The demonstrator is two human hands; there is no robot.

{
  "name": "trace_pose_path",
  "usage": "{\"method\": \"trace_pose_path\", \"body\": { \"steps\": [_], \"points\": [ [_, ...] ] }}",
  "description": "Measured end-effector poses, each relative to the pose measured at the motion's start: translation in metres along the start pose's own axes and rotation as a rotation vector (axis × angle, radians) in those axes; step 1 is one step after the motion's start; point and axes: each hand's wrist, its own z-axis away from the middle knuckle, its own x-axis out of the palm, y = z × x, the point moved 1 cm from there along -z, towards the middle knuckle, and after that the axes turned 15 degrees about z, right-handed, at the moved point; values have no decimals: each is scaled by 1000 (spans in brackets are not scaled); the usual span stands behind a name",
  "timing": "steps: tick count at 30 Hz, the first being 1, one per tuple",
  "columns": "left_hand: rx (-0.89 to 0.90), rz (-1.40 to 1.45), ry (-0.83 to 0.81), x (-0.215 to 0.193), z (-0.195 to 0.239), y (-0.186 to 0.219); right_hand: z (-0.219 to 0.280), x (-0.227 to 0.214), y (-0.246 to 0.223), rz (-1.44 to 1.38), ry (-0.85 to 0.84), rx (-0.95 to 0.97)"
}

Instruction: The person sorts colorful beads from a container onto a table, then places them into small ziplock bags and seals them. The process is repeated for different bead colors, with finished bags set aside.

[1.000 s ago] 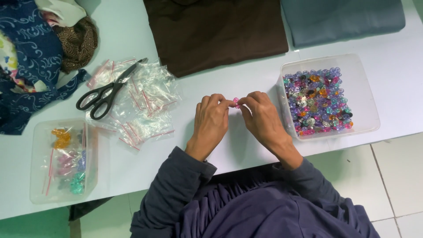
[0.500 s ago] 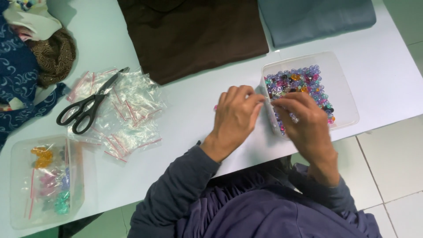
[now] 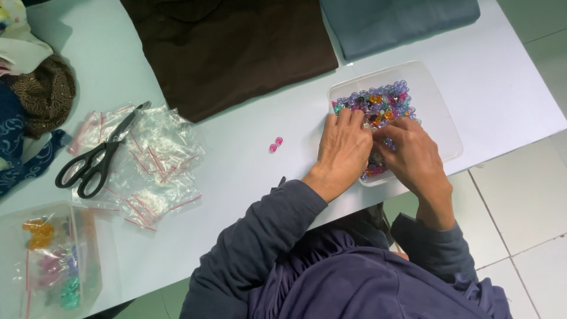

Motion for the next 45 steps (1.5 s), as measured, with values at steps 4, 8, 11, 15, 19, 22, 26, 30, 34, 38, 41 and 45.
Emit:
{"method": "trace_pose_path", "body": {
  "steps": [4, 8, 11, 15, 19, 22, 26, 30, 34, 38, 41, 45],
  "points": [
    [-26, 89, 33, -15, 5, 0, 5, -1, 2, -124, 79, -8],
    [-21, 192, 89, -45, 19, -4, 5, -15, -12, -274, 176, -102],
    [-53, 259, 116, -81, 39, -9, 8, -32, -40, -346, 245, -184],
    [-165, 350, 141, -125, 65, -25, 3, -42, -81, -404, 346, -340],
    [-300, 365, 144, -137, 93, -47, -7, -6, -120, -417, 399, -435],
    [-401, 227, 79, -120, 112, -68, -12, 24, -138, -323, 304, -363],
    [-456, 108, 37, -106, 119, -80, -20, 45, -149, -269, 167, -291],
    [-431, 43, 77, -108, 115, -77, -19, 44, -149, -286, 163, -271],
    [-331, 101, 146, -115, 100, -58, 0, 19, -128, -351, 308, -336],
    [-155, 184, 171, -105, 75, -31, 19, -27, -85, -365, 345, -311],
    [-45, 206, 156, -87, 52, -7, 22, -30, -42, -249, 288, -211],
    [-26, -19, 18, -48, 31, 11, 17, -17, -13, -82, 85, -134]
  ]
}}
